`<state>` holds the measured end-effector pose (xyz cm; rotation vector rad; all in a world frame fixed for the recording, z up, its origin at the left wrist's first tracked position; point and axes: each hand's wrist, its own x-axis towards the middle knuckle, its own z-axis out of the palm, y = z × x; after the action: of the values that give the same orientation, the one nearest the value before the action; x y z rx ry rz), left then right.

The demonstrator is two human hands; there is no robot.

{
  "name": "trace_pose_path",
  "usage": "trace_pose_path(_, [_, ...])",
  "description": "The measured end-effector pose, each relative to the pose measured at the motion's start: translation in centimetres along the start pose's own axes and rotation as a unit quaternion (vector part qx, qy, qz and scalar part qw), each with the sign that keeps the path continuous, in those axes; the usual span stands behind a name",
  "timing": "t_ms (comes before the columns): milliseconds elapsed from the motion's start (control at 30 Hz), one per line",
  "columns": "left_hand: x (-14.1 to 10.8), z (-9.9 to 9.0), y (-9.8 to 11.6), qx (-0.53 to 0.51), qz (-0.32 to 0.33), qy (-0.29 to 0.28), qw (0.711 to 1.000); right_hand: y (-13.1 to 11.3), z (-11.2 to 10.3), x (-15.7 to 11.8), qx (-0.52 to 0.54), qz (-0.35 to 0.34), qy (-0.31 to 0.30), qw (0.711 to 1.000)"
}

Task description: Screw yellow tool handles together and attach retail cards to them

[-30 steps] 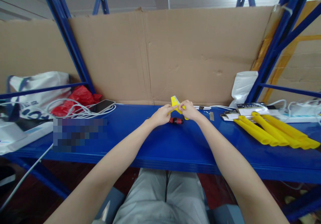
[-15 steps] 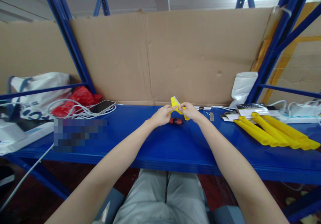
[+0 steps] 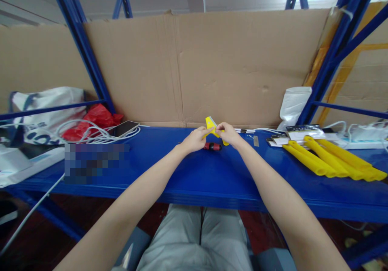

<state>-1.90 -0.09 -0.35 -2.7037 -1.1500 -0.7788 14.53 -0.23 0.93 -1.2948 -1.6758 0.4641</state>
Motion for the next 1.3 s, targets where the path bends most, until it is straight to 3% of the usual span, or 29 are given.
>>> trace_pose_path(233, [0.0,0.1,-0.1,0.009,0.004,0.002,1.0,0.1,0.0,-0.1,0.034,-0.011,0.011,0.999])
trace_pose_path(700, [0.2,0.4,-0.7,-0.014,0.015,0.02,1.0,0.2,-0.4,-0.1,0.15,0.049,-0.049,0.986])
trace_pose_path(1300, [0.1,0.9,-2.0,-0.056,0.061,0.112,0.99,0.2,-0.9,0.1,0.164,-0.029,-0.051,0.985])
